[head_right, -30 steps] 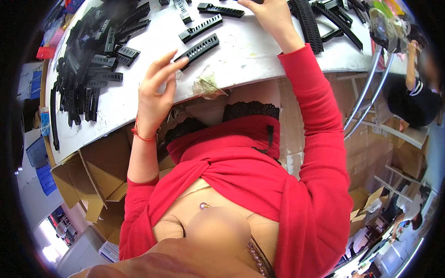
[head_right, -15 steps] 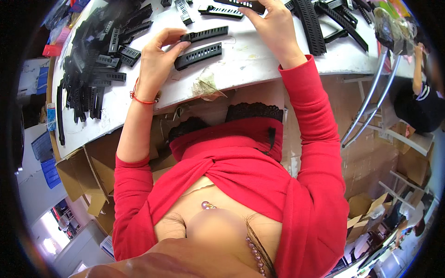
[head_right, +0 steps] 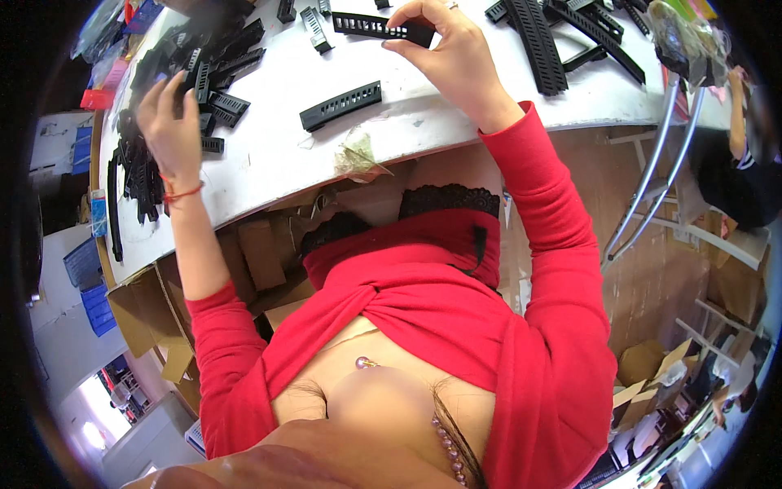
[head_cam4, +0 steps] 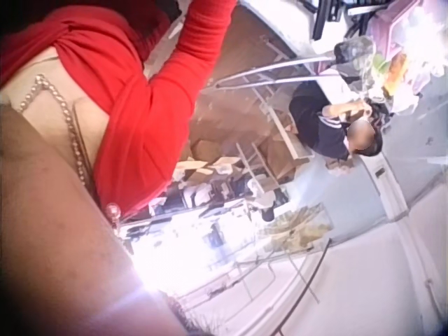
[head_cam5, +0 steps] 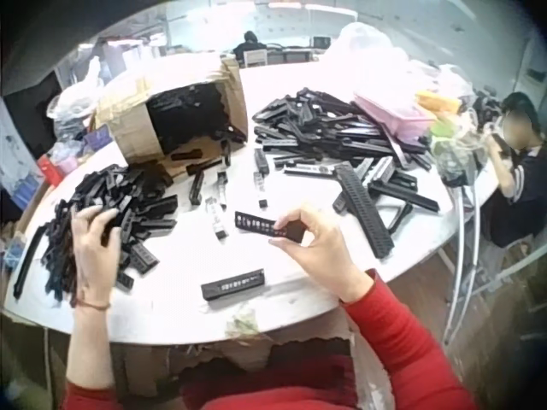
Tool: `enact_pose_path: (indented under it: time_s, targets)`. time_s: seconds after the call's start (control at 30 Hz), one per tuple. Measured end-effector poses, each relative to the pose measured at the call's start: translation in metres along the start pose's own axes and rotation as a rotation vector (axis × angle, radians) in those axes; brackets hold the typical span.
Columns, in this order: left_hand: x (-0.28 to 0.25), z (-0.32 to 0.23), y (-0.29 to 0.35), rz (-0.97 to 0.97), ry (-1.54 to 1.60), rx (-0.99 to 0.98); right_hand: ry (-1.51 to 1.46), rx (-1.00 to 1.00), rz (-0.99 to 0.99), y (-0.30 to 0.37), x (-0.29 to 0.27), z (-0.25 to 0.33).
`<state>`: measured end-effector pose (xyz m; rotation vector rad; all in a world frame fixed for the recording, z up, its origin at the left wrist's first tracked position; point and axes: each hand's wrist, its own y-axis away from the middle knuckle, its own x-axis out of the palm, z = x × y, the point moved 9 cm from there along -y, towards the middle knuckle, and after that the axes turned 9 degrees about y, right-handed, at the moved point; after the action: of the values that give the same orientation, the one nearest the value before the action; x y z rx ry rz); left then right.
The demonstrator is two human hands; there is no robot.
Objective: The recorder is assembling small black plastic components at a workstation.
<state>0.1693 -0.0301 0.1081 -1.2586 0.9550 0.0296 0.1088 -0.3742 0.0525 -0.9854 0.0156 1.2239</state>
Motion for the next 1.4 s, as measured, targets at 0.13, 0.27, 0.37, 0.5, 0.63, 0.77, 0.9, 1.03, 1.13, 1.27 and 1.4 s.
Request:
enact_pose_path:
  time_s: [0.13, 0.27, 0.37, 0.5, 0.63, 0.77, 0.9, 1.03, 1.13, 1.27, 1.4]
  targets:
    - [0.026, -0.069, 0.011, 0.030, 0.723, -0.261, -0.606, 0.315, 0.073, 0.010, 0.032, -0.009]
    - [0.052, -0.131, 0.020, 0.108, 1.408, -0.542, -1.303, 0.617, 0.178, 0.018, 0.069, 0.015]
    - [0.056, -0.142, 0.023, 0.143, 1.676, -0.715, -1.390, 0.642, 0.221, 0.019, 0.080, 0.039]
    - [0.061, -0.138, 0.028, 0.095, 1.928, -0.831, -1.533, 0.591, 0.234, 0.022, 0.092, 0.049]
    - [0.064, -0.134, 0.032, 0.151, 1.862, -0.880, -1.501, 0.538, 0.203, 0.020, 0.095, 0.048]
    - [0.057, -0.126, 0.035, 0.096, 1.602, -0.741, -1.323, 0.535, 0.186, 0.022, 0.099, 0.043]
    - [0.031, -0.127, 0.023, -0.022, 1.080, -0.401, -1.328, 0.564, 0.142, 0.019, 0.103, 0.050]
    - [-0.007, -0.066, 0.006, -0.169, 0.457, -0.107, -0.841, 0.398, 0.192, 0.007, 0.081, 0.028]
    - [-0.044, 0.023, -0.011, -0.120, -0.012, -0.196, -0.472, 0.101, 0.002, -0.019, 0.033, 0.014]
    - [-0.058, 0.089, -0.010, 0.013, -0.267, -0.260, 0.460, 0.066, 0.323, -0.038, 0.047, -0.034]
    - [-0.024, 0.031, 0.028, 0.307, 0.351, -0.595, 0.600, 0.073, 0.326, -0.030, 0.032, -0.046]
